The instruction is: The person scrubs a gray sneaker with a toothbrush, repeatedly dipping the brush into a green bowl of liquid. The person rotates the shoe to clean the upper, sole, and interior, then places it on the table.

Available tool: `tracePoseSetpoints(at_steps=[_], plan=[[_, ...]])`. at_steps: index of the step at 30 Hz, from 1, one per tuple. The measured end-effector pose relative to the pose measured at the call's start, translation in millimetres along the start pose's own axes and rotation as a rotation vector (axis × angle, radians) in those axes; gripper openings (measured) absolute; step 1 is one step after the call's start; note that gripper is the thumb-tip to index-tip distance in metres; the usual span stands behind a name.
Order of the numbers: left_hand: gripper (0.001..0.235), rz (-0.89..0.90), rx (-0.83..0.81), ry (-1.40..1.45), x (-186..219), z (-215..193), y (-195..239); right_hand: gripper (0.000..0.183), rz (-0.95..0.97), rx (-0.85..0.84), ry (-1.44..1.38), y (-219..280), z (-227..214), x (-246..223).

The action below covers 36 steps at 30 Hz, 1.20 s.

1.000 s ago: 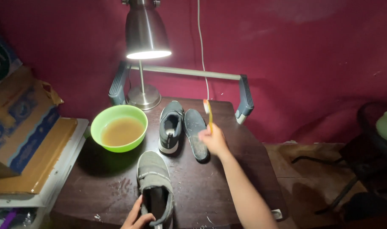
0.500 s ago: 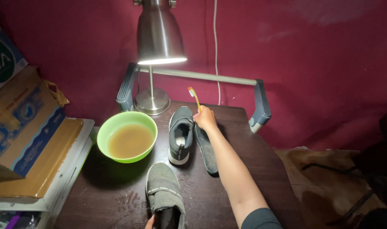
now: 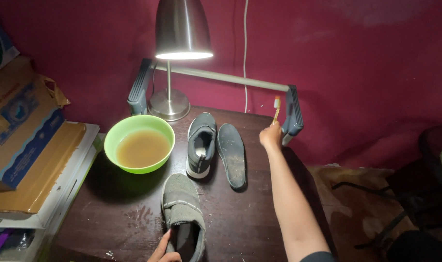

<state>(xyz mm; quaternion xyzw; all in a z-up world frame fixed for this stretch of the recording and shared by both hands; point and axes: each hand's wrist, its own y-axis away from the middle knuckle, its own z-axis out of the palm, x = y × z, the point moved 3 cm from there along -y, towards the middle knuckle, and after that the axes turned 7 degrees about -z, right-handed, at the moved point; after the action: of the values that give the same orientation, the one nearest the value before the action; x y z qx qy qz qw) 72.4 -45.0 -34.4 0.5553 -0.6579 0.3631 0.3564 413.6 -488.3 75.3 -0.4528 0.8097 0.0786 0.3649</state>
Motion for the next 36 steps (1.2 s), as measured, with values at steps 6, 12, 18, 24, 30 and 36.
tracePoseSetpoints(at_steps=[6, 12, 18, 24, 30, 36], plan=[[0.013, 0.076, -0.099, 0.008, 12.5, -13.0, -1.3, 0.089, 0.083, -0.394, -0.001, 133.6, -46.9, -89.2], [0.025, -0.216, -0.221, -0.337, 62.4, -37.5, 4.2, 0.08, -0.031, -0.452, 0.23, 165.5, -16.8, -88.1], [0.027, 0.025, -0.181, -0.146, 91.7, -39.7, 17.6, 0.084, -0.003, -0.246, 0.156, 100.8, -31.6, -17.6], [0.055, -0.804, -0.56, 0.111, 109.4, -38.8, -22.5, 0.054, -0.101, -0.245, 0.093, 130.1, -90.3, -18.5], [0.062, -0.009, -0.463, -0.284, 88.3, -74.3, -21.9, 0.013, -0.159, -0.736, -0.445, 227.6, -111.0, 43.7], [0.071, 0.245, -0.042, -0.116, 135.6, -82.0, -22.3, 0.022, 0.205, -0.805, -0.992, 305.7, -101.8, 75.9]])
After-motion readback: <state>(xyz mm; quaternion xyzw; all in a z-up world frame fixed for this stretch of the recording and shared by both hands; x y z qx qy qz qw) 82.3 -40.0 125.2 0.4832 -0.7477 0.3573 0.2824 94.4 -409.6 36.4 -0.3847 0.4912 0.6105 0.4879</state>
